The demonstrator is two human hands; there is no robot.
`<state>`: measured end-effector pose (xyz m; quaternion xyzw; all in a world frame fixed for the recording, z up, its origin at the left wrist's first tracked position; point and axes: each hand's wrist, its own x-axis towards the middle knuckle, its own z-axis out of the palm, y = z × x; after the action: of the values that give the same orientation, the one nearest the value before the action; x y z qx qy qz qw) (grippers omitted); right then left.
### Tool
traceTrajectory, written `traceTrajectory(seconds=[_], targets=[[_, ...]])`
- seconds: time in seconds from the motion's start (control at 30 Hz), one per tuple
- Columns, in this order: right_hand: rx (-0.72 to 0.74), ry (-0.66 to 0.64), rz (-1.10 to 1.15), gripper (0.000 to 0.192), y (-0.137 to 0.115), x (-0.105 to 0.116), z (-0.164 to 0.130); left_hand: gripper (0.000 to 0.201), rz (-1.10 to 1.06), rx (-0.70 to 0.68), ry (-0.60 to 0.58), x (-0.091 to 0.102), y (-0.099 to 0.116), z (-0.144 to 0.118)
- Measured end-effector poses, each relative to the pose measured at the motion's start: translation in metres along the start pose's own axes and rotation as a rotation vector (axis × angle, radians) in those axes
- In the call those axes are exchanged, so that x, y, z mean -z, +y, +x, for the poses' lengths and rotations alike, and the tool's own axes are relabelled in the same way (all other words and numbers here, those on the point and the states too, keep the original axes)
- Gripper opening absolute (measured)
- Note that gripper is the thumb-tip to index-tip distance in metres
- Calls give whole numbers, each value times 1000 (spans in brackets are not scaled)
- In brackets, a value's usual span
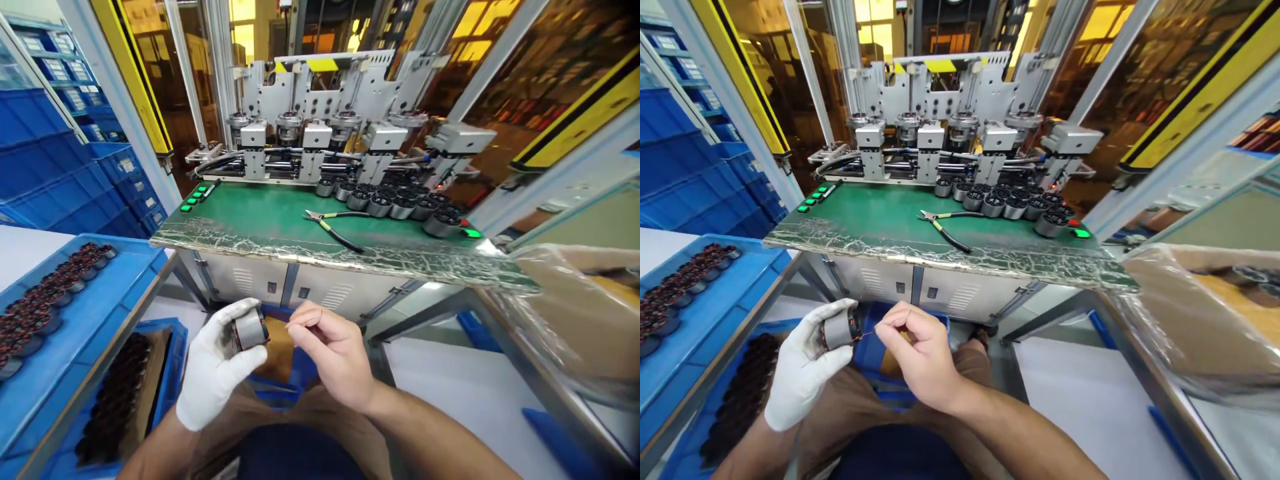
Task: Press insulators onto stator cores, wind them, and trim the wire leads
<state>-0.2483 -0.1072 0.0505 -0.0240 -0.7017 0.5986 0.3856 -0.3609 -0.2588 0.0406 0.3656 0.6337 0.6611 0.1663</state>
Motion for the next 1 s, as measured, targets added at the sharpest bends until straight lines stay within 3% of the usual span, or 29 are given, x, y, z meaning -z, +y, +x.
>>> traceTrajectory(seconds=[0.1,0.2,0.27,0.33,0.43,0.57,0.67,0.8,0.9,1.0], targets=[[0,-70,3,21,0,7,0,49,-55,-67,43,2,-1,-1],[73,-168,-108,20,0,26,23,45,30,-123,148,10,-3,-2],[210,-140,-325,16,3,50,55,47,54,-155,232,17,-4,-1],[301,-88,-680,19,10,78,95,48,26,-196,320,21,-3,1],[168,-165,-1099,35,24,116,150,47,-15,-236,402,17,-2,5],[48,-240,-1239,54,36,132,183,46,25,-219,415,15,-5,9],[-15,-330,-1320,57,37,130,172,48,34,-195,374,22,-6,11],[0,-504,-1346,70,29,127,132,51,69,-138,315,28,0,10],[185,-526,-1351,58,24,123,92,49,68,-148,276,23,5,13],[371,-436,-1109,61,24,106,39,48,61,-201,250,14,5,15]])
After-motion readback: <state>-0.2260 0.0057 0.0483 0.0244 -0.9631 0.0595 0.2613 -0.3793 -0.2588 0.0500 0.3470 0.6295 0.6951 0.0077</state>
